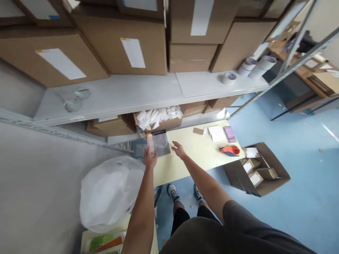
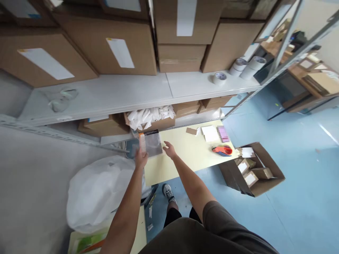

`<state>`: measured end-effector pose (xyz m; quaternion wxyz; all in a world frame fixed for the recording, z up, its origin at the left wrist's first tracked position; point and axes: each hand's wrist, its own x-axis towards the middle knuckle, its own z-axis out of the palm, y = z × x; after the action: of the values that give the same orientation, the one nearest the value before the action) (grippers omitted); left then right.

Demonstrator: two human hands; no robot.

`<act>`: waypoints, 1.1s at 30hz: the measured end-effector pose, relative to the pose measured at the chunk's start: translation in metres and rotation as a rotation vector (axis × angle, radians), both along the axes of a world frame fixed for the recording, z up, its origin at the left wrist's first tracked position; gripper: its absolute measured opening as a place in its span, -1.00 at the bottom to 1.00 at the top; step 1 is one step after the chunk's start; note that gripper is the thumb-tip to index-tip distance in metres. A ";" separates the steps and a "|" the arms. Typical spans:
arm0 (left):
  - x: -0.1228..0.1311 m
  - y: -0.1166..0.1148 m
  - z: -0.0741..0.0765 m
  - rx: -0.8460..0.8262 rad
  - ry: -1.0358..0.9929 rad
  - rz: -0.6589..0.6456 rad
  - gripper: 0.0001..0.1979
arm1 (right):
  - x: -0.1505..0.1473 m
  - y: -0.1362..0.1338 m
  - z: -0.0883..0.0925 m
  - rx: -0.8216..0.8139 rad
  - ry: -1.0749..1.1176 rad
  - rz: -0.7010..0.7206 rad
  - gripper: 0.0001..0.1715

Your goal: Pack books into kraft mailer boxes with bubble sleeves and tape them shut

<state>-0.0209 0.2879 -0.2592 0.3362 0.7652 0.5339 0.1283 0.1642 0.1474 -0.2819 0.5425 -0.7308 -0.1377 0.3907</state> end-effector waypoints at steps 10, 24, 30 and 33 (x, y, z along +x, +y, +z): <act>0.023 -0.041 0.098 0.235 -0.155 -0.022 -0.28 | 0.051 -0.067 0.087 0.075 -0.415 0.323 -0.18; -0.133 -0.267 0.188 0.363 -0.181 0.249 -0.33 | -0.028 -0.139 0.182 0.384 -0.741 0.863 -0.24; -0.261 -0.381 0.192 0.379 -0.150 0.566 -0.32 | -0.157 -0.168 0.197 0.541 -0.732 1.117 -0.25; -0.326 -0.446 0.185 0.381 -0.164 0.728 -0.32 | -0.230 -0.194 0.200 0.605 -0.724 1.254 -0.24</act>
<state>-0.3466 -0.1585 -0.0745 0.1628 0.5621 0.7078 0.3957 -0.0661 -0.0462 -0.0820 0.3174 -0.4188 -0.7935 0.3069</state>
